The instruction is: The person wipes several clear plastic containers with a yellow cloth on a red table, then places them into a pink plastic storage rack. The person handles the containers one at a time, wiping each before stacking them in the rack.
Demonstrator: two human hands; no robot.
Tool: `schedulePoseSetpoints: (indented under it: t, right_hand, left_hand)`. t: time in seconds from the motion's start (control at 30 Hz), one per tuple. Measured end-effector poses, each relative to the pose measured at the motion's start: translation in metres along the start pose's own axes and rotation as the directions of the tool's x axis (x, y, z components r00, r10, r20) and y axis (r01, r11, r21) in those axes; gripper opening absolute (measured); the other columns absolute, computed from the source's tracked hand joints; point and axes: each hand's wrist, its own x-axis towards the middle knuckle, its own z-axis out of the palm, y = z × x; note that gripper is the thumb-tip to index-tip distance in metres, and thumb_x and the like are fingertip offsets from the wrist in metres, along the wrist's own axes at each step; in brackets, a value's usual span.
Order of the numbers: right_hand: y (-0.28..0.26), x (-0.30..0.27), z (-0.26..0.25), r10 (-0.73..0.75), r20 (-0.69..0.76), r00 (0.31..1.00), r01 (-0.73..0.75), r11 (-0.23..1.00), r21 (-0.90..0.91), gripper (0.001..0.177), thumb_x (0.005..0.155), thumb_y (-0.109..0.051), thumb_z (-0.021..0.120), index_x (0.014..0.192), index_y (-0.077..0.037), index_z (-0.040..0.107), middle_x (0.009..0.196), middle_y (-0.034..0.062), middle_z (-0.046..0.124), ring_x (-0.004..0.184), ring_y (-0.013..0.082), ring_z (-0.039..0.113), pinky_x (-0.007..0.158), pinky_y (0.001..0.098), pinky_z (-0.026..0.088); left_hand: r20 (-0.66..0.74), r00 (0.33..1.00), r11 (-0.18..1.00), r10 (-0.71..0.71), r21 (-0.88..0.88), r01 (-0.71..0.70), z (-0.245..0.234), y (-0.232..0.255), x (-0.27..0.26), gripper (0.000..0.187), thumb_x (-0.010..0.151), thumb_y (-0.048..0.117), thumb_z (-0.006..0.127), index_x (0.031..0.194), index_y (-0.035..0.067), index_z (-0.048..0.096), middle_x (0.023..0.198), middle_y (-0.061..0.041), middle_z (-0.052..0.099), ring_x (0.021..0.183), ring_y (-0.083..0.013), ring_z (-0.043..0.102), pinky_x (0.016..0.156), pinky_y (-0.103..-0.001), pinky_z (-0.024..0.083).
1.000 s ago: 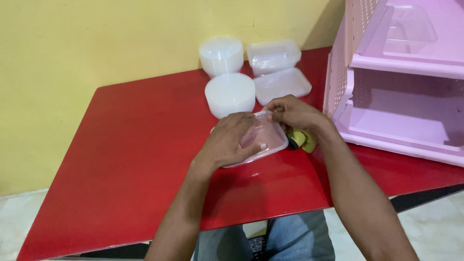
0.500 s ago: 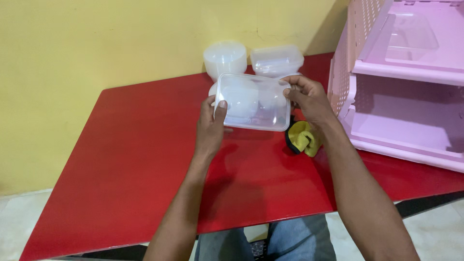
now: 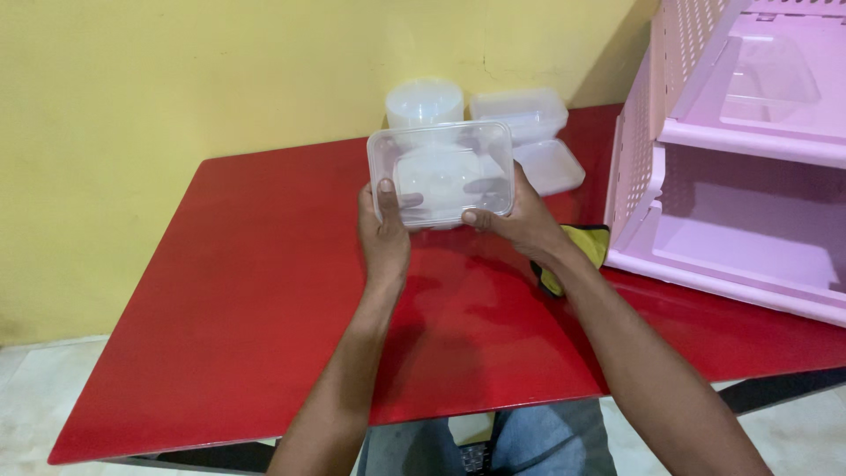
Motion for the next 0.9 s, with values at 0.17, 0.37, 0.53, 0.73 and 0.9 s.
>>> schedulePoseSetpoints:
  t: [0.17, 0.37, 0.53, 0.73, 0.9]
  right_hand:
    - [-0.007, -0.001, 0.001, 0.067, -0.096, 0.993, -0.044, 0.974, 0.224, 0.108, 0.075, -0.036, 0.089, 0.161, -0.006, 0.032, 0.127, 0.0192, 0.059, 0.112, 0.0231, 0.062, 0.092, 0.0393, 0.056]
    - [0.0, -0.002, -0.006, 0.024, -0.171, 0.985, 0.011, 0.98, 0.198, 0.1, 0.079, -0.032, 0.088, 0.158, -0.001, 0.036, 0.129, 0.0163, 0.06, 0.114, 0.0186, 0.063, 0.098, 0.0349, 0.055]
    - [0.001, -0.004, 0.002, -0.122, -0.183, 0.976, 0.138, 0.987, 0.077, 0.093, 0.094, -0.032, 0.081, 0.164, -0.001, 0.028, 0.145, 0.015, 0.057, 0.128, 0.0205, 0.061, 0.1, 0.033, 0.056]
    - [-0.015, -0.006, 0.006, -0.064, -0.148, 0.987, 0.091, 0.979, 0.182, 0.095, 0.089, -0.031, 0.076, 0.163, -0.006, 0.023, 0.128, 0.0139, 0.064, 0.102, 0.0199, 0.069, 0.073, 0.0324, 0.065]
    - [-0.019, -0.009, 0.005, -0.241, -0.175, 0.955, 0.231, 0.97, -0.074, 0.076, 0.097, -0.022, 0.077, 0.16, 0.001, 0.041, 0.143, 0.0148, 0.062, 0.13, 0.0214, 0.06, 0.109, 0.0342, 0.051]
  left_hand:
    - [0.124, 0.981, 0.975, -0.148, -0.15, 0.166, 0.003, -0.001, -0.001, 0.074, 0.096, 0.057, 0.055, 0.142, 0.0, 0.043, 0.114, -0.019, 0.07, 0.099, -0.0236, 0.071, 0.076, -0.036, 0.063]
    - [0.215, 0.965, 0.953, -0.148, -0.231, 0.198, 0.009, -0.002, -0.004, 0.079, 0.091, 0.047, 0.07, 0.144, -0.005, 0.042, 0.118, -0.021, 0.069, 0.108, -0.0264, 0.072, 0.084, -0.036, 0.066]
    - [0.138, 0.974, 0.934, -0.181, -0.286, 0.214, 0.009, -0.004, -0.003, 0.072, 0.092, 0.043, 0.072, 0.137, -0.008, 0.05, 0.117, -0.023, 0.068, 0.107, -0.0288, 0.071, 0.083, -0.042, 0.064]
    - [0.201, 0.947, 0.861, -0.252, -0.399, 0.314, 0.002, -0.002, -0.001, 0.075, 0.093, 0.049, 0.067, 0.139, -0.007, 0.048, 0.122, -0.02, 0.065, 0.111, -0.0297, 0.07, 0.089, -0.046, 0.065]
    - [0.219, 0.909, 0.793, -0.356, -0.444, 0.417, -0.009, 0.008, 0.01, 0.084, 0.093, 0.066, 0.046, 0.147, 0.002, 0.037, 0.122, -0.02, 0.067, 0.107, -0.0311, 0.072, 0.087, -0.045, 0.065]
